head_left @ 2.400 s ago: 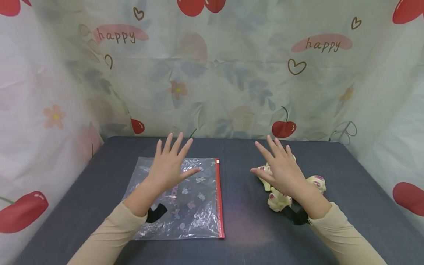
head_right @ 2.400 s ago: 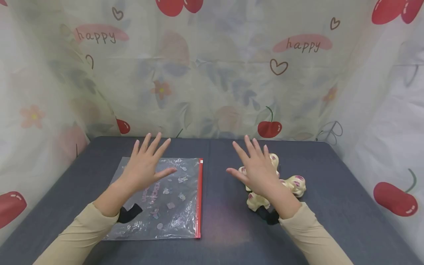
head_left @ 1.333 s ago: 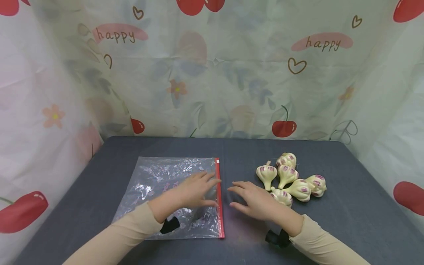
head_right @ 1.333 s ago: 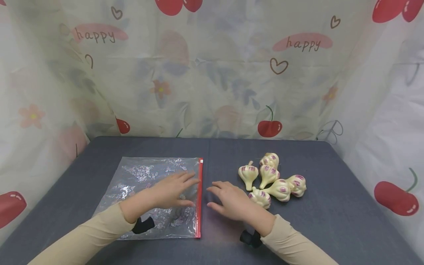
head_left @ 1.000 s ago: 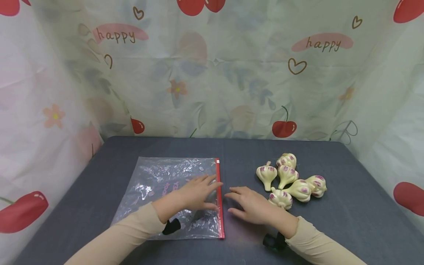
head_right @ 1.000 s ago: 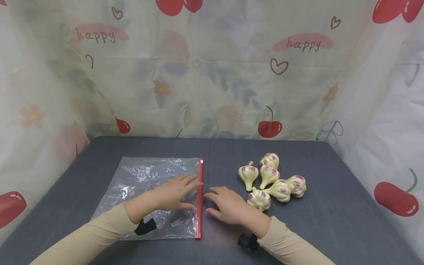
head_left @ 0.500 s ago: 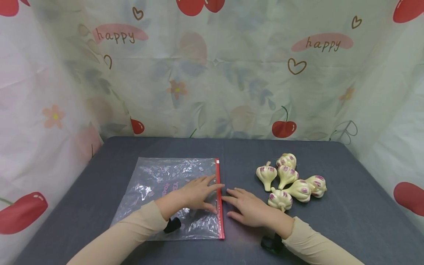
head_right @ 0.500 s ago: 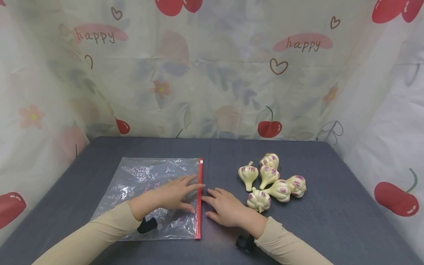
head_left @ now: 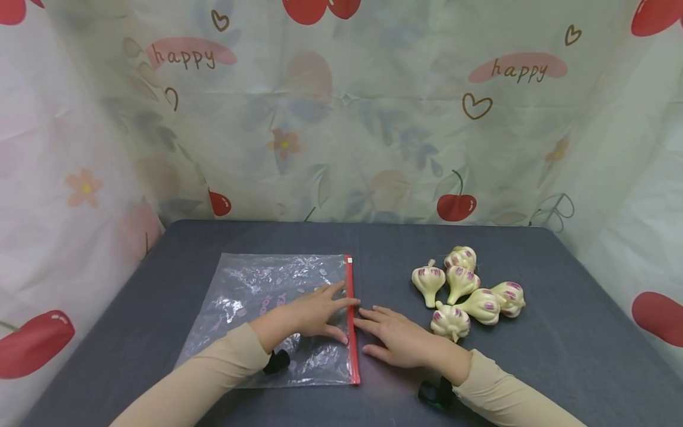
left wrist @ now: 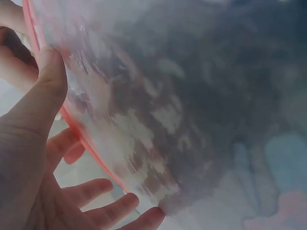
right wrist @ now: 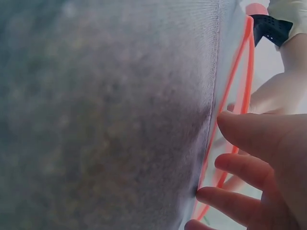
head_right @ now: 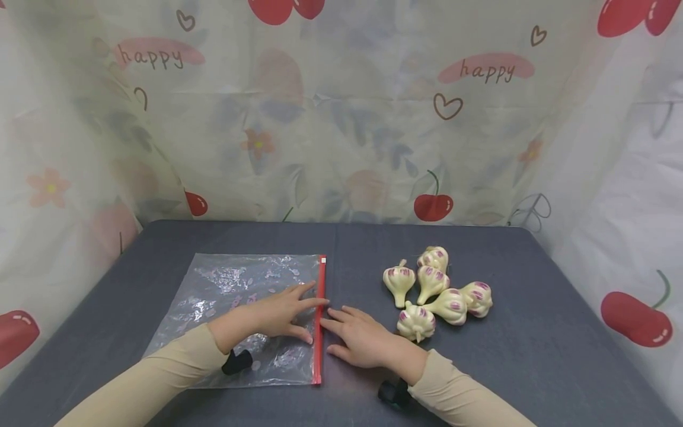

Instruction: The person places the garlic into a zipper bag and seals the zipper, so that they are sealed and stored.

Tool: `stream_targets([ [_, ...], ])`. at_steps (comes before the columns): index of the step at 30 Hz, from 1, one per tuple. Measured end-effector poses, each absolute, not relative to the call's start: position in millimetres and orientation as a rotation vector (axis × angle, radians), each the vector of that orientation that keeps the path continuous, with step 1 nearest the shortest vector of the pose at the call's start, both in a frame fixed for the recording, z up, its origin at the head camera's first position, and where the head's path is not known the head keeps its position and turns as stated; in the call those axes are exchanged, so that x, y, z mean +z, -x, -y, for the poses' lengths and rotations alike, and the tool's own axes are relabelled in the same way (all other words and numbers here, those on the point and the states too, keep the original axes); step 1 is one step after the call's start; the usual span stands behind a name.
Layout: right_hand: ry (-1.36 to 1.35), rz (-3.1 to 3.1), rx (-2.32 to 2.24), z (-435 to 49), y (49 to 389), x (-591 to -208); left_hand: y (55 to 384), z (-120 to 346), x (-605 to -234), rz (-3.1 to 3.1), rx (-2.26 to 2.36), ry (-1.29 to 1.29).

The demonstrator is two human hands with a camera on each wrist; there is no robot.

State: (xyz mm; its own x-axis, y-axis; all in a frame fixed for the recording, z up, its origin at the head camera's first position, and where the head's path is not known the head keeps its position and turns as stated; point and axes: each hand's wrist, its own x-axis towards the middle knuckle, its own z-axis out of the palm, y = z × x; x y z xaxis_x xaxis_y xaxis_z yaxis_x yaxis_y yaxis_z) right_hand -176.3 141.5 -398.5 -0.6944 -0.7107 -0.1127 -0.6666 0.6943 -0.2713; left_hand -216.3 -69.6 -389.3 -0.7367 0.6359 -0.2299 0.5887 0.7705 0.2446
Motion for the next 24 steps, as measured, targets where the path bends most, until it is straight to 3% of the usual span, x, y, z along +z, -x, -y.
stream_targets([
  [24,1.212,-2.624,-0.274,-135.3,175.0,-400.2,221.4,75.8,-392.5,-2.703,0.339,-1.123],
])
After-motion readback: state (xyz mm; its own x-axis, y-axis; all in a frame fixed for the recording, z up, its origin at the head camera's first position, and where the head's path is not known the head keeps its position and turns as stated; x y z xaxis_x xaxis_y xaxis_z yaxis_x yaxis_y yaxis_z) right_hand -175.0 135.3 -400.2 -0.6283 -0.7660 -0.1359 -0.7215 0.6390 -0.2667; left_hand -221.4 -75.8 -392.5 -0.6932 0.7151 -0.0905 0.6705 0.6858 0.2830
